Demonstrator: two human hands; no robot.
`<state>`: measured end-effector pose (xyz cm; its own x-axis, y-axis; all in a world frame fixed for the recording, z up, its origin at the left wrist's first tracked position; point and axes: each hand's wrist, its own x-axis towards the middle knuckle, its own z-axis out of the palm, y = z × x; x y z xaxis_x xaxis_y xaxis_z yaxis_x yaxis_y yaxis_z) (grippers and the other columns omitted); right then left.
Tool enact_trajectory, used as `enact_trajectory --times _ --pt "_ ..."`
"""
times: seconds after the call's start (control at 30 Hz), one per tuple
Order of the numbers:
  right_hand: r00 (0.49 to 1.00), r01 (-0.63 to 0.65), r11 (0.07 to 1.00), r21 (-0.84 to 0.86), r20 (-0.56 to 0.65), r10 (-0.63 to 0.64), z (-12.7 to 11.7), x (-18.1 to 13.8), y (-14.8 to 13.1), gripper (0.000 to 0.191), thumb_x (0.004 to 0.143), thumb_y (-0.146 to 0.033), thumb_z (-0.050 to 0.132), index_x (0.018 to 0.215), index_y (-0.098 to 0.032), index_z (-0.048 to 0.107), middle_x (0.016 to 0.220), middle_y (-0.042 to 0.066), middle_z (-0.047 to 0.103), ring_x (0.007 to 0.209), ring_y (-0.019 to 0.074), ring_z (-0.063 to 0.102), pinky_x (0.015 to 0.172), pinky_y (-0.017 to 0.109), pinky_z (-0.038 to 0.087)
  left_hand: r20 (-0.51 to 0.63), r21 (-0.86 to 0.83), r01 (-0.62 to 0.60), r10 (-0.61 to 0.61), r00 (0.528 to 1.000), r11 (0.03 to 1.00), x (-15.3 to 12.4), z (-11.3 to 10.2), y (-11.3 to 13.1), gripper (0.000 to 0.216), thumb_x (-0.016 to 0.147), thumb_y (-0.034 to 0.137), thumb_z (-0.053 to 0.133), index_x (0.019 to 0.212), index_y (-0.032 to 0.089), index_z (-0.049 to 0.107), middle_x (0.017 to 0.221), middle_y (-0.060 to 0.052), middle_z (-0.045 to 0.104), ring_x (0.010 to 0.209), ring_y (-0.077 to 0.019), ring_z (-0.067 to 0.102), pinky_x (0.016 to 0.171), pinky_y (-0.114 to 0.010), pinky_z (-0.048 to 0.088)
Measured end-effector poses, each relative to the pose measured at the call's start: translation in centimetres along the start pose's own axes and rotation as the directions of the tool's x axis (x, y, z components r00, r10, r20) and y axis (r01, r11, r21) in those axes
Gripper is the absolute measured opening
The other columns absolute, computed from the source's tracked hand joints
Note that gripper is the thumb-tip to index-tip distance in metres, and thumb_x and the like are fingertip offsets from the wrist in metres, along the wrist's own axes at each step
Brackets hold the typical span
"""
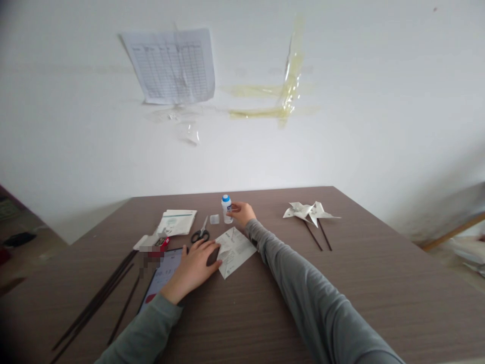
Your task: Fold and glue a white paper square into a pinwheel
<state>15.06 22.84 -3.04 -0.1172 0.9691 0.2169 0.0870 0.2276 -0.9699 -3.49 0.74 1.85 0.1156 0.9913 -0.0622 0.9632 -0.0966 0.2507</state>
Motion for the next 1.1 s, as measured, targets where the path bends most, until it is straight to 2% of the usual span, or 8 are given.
enact_trajectory --times 0.3,0.47,0.57,0.67,0.77,0.97,1.03,1.1 --pt "0.999 -0.020 0.999 -0.050 0.023 0.022 0.1 -0.5 0.2 0.045 0.073 -0.029 0.120 0.113 -0.024 0.100 0.115 0.013 0.103 0.126 0.0462 0.100 0.121 0.062 0.081 0.025 0.030 0.010 -0.011 1.000 1.000 -0.2 -0.3 0.4 0.056 0.119 0.028 0.074 0.173 0.036 0.084 0.196 -0.013 0.071 0.194 -0.0508 0.050 0.156 -0.096 0.032" --pt "0.999 -0.026 0.990 -0.141 0.019 0.029 -0.4 -0.8 -0.1 0.047 0.079 -0.029 0.119 0.122 -0.027 0.099 0.113 0.007 0.103 0.114 0.0382 0.102 0.110 0.053 0.084 0.030 0.024 0.010 -0.011 0.999 1.000 -0.1 -0.5 0.6 0.056 0.119 0.029 0.076 0.174 0.035 0.084 0.195 -0.014 0.072 0.194 -0.0508 0.050 0.156 -0.096 0.032" --pt "1.000 -0.013 0.976 -0.215 -0.007 0.012 -1.4 -1.2 -0.3 0.046 0.084 -0.020 0.115 0.126 -0.025 0.097 0.116 0.009 0.101 0.106 0.0327 0.100 0.104 0.047 0.083 0.021 0.020 0.005 -0.005 1.000 1.000 -0.1 -0.3 0.7 0.053 0.121 0.031 0.077 0.173 0.036 0.085 0.194 -0.013 0.073 0.194 -0.0513 0.050 0.156 -0.096 0.032" --pt "0.998 0.019 0.955 -0.296 -0.051 -0.035 -2.8 -1.9 -0.7 0.047 0.088 -0.016 0.111 0.130 -0.026 0.094 0.117 0.008 0.099 0.105 0.0283 0.096 0.107 0.046 0.080 0.010 0.018 -0.013 0.013 1.000 1.000 -0.1 0.0 0.7 0.051 0.122 0.033 0.077 0.172 0.033 0.085 0.193 -0.015 0.075 0.193 -0.0525 0.052 0.154 -0.098 0.033" --pt "0.993 0.081 0.930 -0.358 -0.055 -0.108 -4.5 -3.4 -1.1 0.037 0.091 -0.012 0.104 0.124 -0.025 0.093 0.117 0.007 0.097 0.104 0.0268 0.094 0.111 0.049 0.078 -0.030 0.013 -0.033 0.033 0.999 0.999 -0.1 0.6 0.8 0.049 0.122 0.033 0.079 0.170 0.033 0.087 0.189 -0.016 0.078 0.189 -0.0527 0.057 0.153 -0.097 0.037" --pt "0.959 0.283 0.863 -0.418 0.122 -0.255 -7.7 -8.6 -1.4 0.024 0.091 -0.008 0.095 0.106 -0.027 0.094 0.107 0.003 0.094 0.108 0.0280 0.092 0.112 0.044 0.073 -0.092 -0.003 -0.077 0.076 0.993 0.997 0.0 2.5 1.2 0.047 0.120 0.034 0.081 0.167 0.031 0.088 0.182 -0.018 0.082 0.182 -0.0507 0.064 0.152 -0.093 0.043" --pt "0.889 0.456 0.740 -0.495 0.297 -0.349 -8.6 -10.7 -1.1 0.020 0.100 -0.012 0.091 0.112 -0.027 0.096 0.110 0.005 0.095 0.105 0.0281 0.092 0.107 0.042 0.073 -0.107 -0.014 -0.090 0.088 0.990 0.996 0.1 3.1 1.3 0.048 0.121 0.035 0.081 0.168 0.031 0.088 0.182 -0.018 0.081 0.180 -0.0498 0.065 0.151 -0.092 0.044" --pt "0.844 0.533 0.635 -0.559 0.396 -0.361 -9.3 -12.6 -0.6 0.021 0.106 -0.011 0.090 0.117 -0.028 0.097 0.115 0.007 0.097 0.110 0.0302 0.094 0.110 0.044 0.071 -0.117 -0.025 -0.098 0.094 0.989 0.995 0.1 3.6 1.5 0.049 0.121 0.036 0.082 0.169 0.033 0.087 0.184 -0.018 0.080 0.181 -0.0497 0.064 0.151 -0.092 0.045"
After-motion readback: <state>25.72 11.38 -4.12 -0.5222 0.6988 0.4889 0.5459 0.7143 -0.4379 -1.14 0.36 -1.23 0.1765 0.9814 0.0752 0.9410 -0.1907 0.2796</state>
